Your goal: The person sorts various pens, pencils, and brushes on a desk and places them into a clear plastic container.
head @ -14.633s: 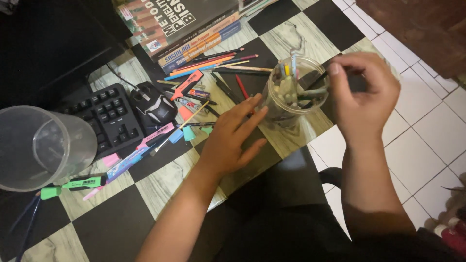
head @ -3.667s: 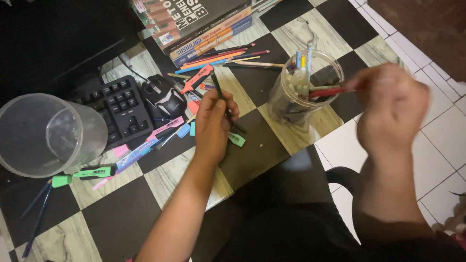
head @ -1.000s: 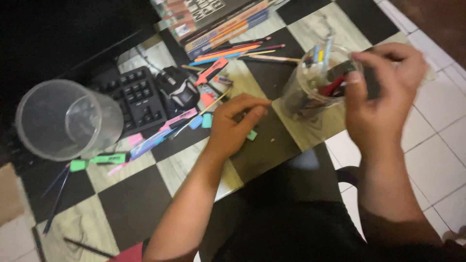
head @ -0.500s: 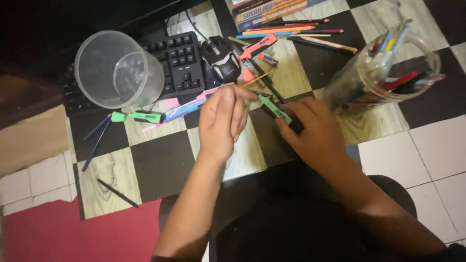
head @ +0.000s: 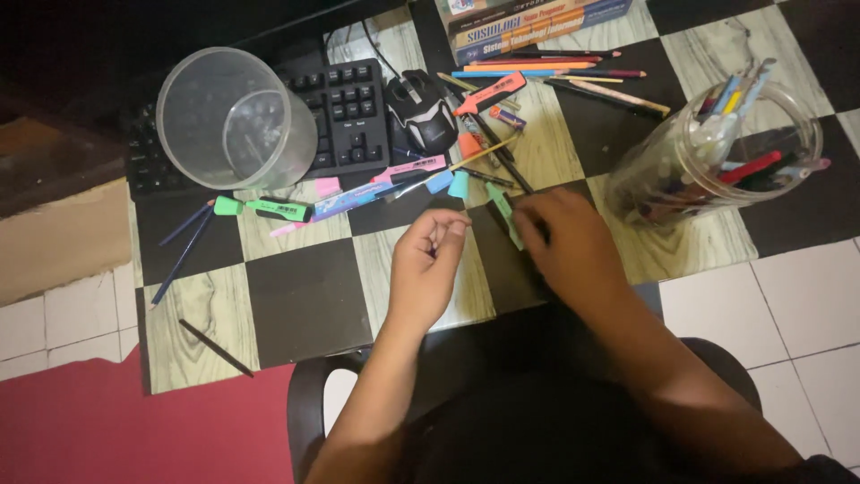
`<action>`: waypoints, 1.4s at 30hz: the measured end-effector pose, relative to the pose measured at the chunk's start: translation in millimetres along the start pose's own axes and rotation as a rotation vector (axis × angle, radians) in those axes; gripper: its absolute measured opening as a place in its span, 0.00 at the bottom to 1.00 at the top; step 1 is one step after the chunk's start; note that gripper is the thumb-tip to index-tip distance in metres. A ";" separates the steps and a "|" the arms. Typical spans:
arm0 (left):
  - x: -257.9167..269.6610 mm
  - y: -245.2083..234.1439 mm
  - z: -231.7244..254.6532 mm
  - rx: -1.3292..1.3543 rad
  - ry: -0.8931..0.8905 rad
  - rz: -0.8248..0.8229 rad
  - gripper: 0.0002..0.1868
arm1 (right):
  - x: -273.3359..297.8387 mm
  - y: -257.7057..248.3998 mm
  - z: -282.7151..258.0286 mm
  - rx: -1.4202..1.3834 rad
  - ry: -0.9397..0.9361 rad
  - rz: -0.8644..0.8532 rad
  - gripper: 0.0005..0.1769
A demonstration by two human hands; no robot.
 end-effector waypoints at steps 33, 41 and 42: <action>-94.1 49.0 46.3 -1.193 0.539 -0.081 0.15 | 14.2 -6.8 46.1 -0.067 0.204 0.219 0.11; -105.9 62.3 45.3 -1.188 0.607 -0.175 0.14 | 15.2 -9.5 49.2 -0.174 0.190 0.265 0.13; -107.4 65.1 45.8 -1.182 0.644 -0.192 0.14 | 15.9 -8.9 51.5 -0.190 0.207 0.260 0.13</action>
Point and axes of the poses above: each hand's wrist, its own x-axis away from the middle knuckle, its own y-axis out of the palm, z = x × y, the point moved 8 cm from there along -x, towards the middle knuckle, and after that the axes turned 4 degrees about -z, right-handed, at the moved point
